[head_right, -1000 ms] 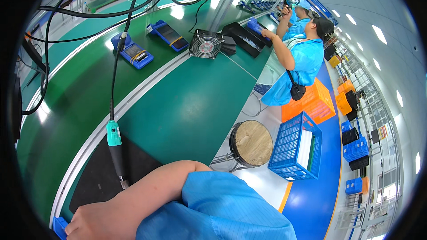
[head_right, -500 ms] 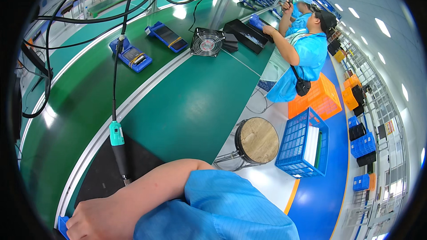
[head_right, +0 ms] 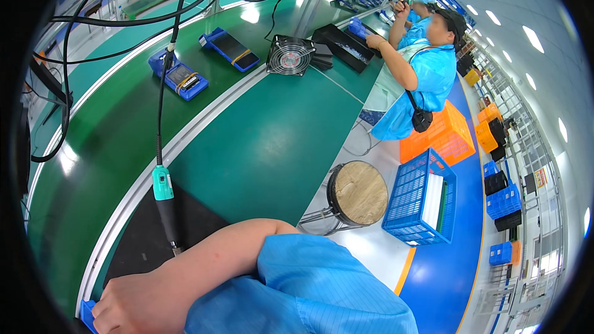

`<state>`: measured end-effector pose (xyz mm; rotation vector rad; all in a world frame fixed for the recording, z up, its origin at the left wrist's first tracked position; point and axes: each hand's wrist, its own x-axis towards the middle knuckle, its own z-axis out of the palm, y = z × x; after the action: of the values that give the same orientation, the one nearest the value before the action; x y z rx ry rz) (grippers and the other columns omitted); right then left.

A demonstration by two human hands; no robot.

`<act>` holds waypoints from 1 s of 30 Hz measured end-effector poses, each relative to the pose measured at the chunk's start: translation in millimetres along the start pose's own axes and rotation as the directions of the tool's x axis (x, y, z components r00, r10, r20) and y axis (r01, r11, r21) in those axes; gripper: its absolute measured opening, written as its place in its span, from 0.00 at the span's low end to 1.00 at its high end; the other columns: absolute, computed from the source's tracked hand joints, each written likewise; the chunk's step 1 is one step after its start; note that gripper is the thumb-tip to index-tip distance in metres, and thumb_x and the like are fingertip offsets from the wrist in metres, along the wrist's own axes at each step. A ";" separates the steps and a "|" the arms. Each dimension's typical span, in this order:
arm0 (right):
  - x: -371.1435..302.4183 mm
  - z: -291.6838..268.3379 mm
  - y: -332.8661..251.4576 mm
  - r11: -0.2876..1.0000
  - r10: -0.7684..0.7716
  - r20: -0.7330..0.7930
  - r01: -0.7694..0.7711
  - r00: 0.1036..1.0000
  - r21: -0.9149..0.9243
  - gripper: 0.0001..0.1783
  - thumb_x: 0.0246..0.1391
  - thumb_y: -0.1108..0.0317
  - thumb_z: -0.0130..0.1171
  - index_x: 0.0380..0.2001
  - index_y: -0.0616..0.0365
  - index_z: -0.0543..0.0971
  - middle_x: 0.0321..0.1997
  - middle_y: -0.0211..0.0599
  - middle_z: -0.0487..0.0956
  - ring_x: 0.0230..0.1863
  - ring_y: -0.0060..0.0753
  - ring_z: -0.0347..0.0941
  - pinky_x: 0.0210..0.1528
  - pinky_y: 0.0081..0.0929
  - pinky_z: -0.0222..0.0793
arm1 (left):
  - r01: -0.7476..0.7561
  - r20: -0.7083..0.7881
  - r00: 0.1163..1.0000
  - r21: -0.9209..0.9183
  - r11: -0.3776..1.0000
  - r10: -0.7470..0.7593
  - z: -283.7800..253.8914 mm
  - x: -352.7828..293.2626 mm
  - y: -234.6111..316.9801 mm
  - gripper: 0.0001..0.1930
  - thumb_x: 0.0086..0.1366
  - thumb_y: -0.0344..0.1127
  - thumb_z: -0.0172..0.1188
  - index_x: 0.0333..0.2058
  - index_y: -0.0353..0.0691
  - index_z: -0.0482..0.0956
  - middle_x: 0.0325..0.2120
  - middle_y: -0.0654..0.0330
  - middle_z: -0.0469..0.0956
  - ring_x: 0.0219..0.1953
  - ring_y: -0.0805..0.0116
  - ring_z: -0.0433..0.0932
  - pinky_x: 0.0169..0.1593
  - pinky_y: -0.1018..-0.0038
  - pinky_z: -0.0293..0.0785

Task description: The person assembles or repairs handheld electronic terminals on a factory assembly line using an electric screwdriver.

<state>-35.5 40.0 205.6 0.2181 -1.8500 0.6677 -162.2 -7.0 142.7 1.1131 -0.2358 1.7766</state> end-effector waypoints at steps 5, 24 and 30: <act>-0.3 0.0 1.7 1.000 -0.012 -0.010 0.012 1.000 0.014 0.18 0.53 0.52 0.58 0.37 0.54 0.75 0.28 0.31 0.72 0.31 0.33 0.71 0.27 0.27 0.67 | -0.030 0.045 0.999 0.022 0.999 0.029 1.1 8.7 3.3 0.22 0.57 0.55 0.61 0.40 0.44 0.72 0.41 0.60 0.69 0.35 0.61 0.71 0.36 0.71 0.68; -1.7 -1.5 -1.0 0.999 -0.034 -0.017 0.034 0.999 0.007 0.20 0.54 0.49 0.56 0.37 0.55 0.74 0.28 0.32 0.71 0.30 0.36 0.70 0.28 0.29 0.67 | -0.140 0.143 0.981 0.074 0.987 0.128 12.4 22.3 -0.5 0.24 0.57 0.57 0.61 0.44 0.46 0.70 0.45 0.60 0.66 0.38 0.61 0.70 0.38 0.72 0.68; -2.8 6.6 1.9 0.999 -0.026 -0.047 0.025 0.999 -0.030 0.17 0.55 0.51 0.54 0.36 0.54 0.73 0.26 0.31 0.69 0.30 0.34 0.70 0.25 0.28 0.65 | -0.172 0.132 0.979 0.106 0.979 0.158 9.5 19.0 2.7 0.25 0.57 0.57 0.60 0.45 0.47 0.70 0.47 0.59 0.66 0.40 0.61 0.70 0.39 0.72 0.68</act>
<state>-40.6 37.5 200.8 0.2051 -1.8076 0.6231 -160.6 -2.0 163.4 1.3218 -0.3090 1.8899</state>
